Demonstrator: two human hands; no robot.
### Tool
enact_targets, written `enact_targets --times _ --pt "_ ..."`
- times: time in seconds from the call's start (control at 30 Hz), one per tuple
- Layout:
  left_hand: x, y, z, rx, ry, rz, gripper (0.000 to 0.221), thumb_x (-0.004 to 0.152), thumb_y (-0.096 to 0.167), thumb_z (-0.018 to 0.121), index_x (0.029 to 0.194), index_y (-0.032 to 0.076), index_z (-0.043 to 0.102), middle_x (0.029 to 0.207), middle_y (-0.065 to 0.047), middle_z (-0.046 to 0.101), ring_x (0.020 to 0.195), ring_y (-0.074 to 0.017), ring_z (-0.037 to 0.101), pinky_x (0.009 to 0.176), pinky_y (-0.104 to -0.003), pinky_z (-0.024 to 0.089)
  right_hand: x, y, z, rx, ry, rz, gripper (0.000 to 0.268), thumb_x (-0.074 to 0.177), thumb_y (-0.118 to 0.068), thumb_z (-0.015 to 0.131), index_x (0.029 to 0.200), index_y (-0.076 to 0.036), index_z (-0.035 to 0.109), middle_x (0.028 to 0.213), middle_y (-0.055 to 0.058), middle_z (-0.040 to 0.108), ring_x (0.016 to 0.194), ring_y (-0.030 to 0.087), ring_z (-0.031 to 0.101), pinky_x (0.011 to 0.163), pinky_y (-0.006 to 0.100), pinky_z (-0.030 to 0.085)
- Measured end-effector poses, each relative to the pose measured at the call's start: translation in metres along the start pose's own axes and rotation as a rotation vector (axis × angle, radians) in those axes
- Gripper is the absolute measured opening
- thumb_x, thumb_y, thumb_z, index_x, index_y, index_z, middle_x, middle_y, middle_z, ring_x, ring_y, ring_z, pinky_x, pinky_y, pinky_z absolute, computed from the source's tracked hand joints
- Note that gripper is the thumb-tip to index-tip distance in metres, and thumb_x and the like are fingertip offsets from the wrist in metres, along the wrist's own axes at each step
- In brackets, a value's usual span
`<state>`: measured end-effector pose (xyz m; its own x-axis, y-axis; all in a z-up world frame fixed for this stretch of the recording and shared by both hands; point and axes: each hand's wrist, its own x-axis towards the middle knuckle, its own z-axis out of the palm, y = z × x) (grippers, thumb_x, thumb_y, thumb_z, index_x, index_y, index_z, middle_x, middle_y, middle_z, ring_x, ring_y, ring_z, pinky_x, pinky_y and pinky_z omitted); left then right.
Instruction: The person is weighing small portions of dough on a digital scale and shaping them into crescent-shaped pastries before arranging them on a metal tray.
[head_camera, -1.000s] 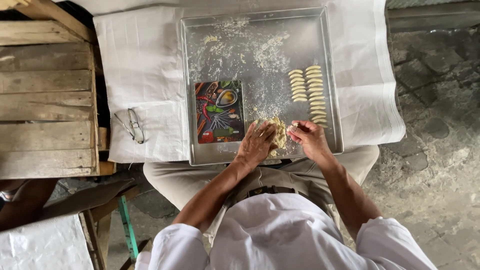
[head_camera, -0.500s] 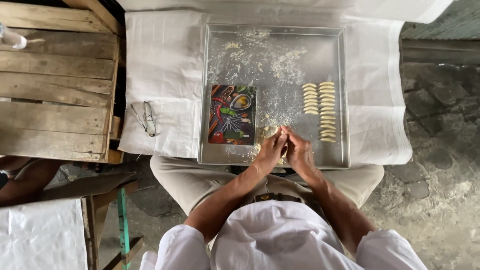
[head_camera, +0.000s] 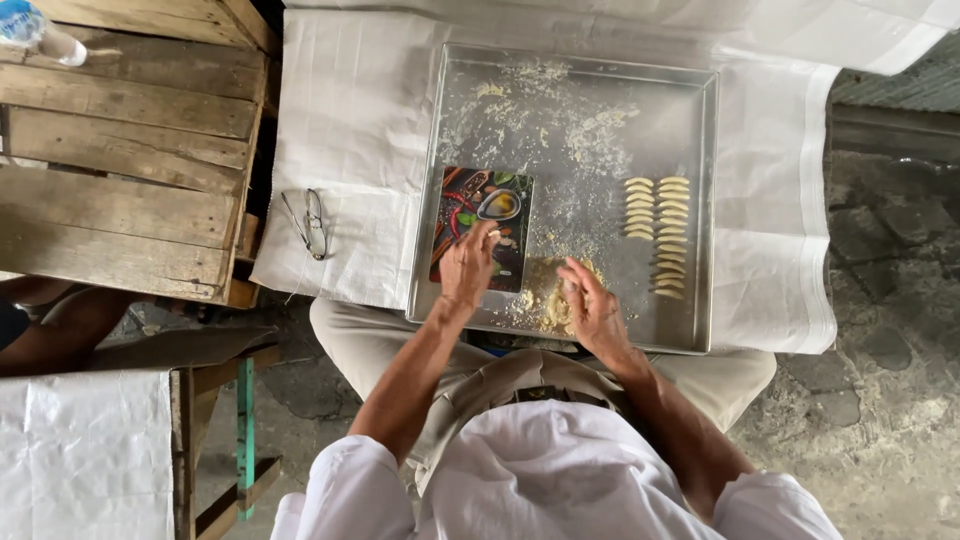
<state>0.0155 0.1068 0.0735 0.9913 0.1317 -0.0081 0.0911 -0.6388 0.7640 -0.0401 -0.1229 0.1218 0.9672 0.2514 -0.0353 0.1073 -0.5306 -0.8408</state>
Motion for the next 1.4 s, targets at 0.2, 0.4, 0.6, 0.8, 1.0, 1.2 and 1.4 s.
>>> enact_targets --times 0.2,0.4,0.6,0.8,1.0,1.2,1.4 --pt "0.046 -0.081 0.030 0.406 0.033 0.254 0.011 0.102 0.028 0.062 0.107 0.021 0.069 0.097 -0.004 0.080 0.121 -0.0293 0.069 0.087 -0.045 0.060 -0.005 0.035 -0.018 -0.048 0.112 0.065 0.042 0.110 -0.024 0.049 0.148 -0.006 0.054 0.118 0.014 0.076 0.109 0.036 0.071 0.095 0.051 0.057" --pt "0.041 -0.043 -0.022 0.514 -0.090 0.147 0.044 0.114 0.039 0.038 0.151 0.020 0.052 0.160 -0.008 0.046 0.153 -0.0306 0.029 0.122 -0.051 0.031 -0.006 0.060 -0.021 0.017 0.203 0.113 0.035 0.106 -0.024 0.057 0.139 -0.012 0.066 0.110 0.013 0.078 0.106 0.034 0.073 0.089 0.047 0.058" --pt "0.021 -0.099 -0.012 0.135 0.205 0.166 0.063 0.113 0.053 0.027 0.166 0.019 0.028 0.169 -0.016 0.028 0.154 -0.0456 0.019 0.122 -0.063 0.023 -0.006 0.087 -0.017 0.123 0.228 0.183 0.024 0.102 -0.010 0.064 0.124 -0.004 0.074 0.099 0.023 0.076 0.096 0.036 0.074 0.082 0.042 0.060" --pt "0.030 -0.104 -0.013 -0.098 0.286 0.119 0.063 0.113 0.051 0.023 0.162 0.014 0.036 0.164 -0.019 0.037 0.151 -0.0454 0.028 0.121 -0.059 0.028 -0.008 0.088 -0.012 -0.004 0.206 0.172 0.014 0.100 -0.010 0.071 0.112 -0.009 0.079 0.091 0.019 0.077 0.088 0.031 0.076 0.072 0.037 0.061" --pt "0.025 -0.100 -0.015 -0.178 0.285 0.049 0.058 0.113 0.048 0.026 0.157 0.015 0.044 0.158 -0.018 0.046 0.147 -0.0454 0.038 0.120 -0.056 0.032 -0.012 0.124 0.011 -0.136 0.161 0.034 0.013 0.092 -0.014 0.077 0.104 -0.017 0.081 0.083 0.007 0.078 0.073 0.022 0.075 0.062 0.030 0.058" --pt "0.025 -0.094 -0.013 -0.147 0.277 0.045 0.053 0.113 0.047 0.030 0.156 0.023 0.046 0.158 -0.012 0.047 0.147 -0.0421 0.038 0.120 -0.056 0.034 -0.018 0.119 0.009 -0.305 0.080 -0.123 0.024 0.087 -0.023 0.081 0.110 -0.017 0.075 0.083 0.005 0.075 0.076 0.027 0.075 0.068 0.041 0.061" --pt "0.019 -0.083 -0.004 0.764 -0.072 0.179 0.079 0.104 0.074 0.018 0.154 0.021 0.048 0.167 -0.005 0.036 0.157 -0.0285 0.018 0.122 -0.066 0.002 -0.017 0.144 0.015 -0.297 0.063 -0.091 0.018 0.094 -0.018 0.071 0.111 -0.020 0.076 0.087 0.006 0.076 0.085 0.031 0.075 0.076 0.044 0.059"
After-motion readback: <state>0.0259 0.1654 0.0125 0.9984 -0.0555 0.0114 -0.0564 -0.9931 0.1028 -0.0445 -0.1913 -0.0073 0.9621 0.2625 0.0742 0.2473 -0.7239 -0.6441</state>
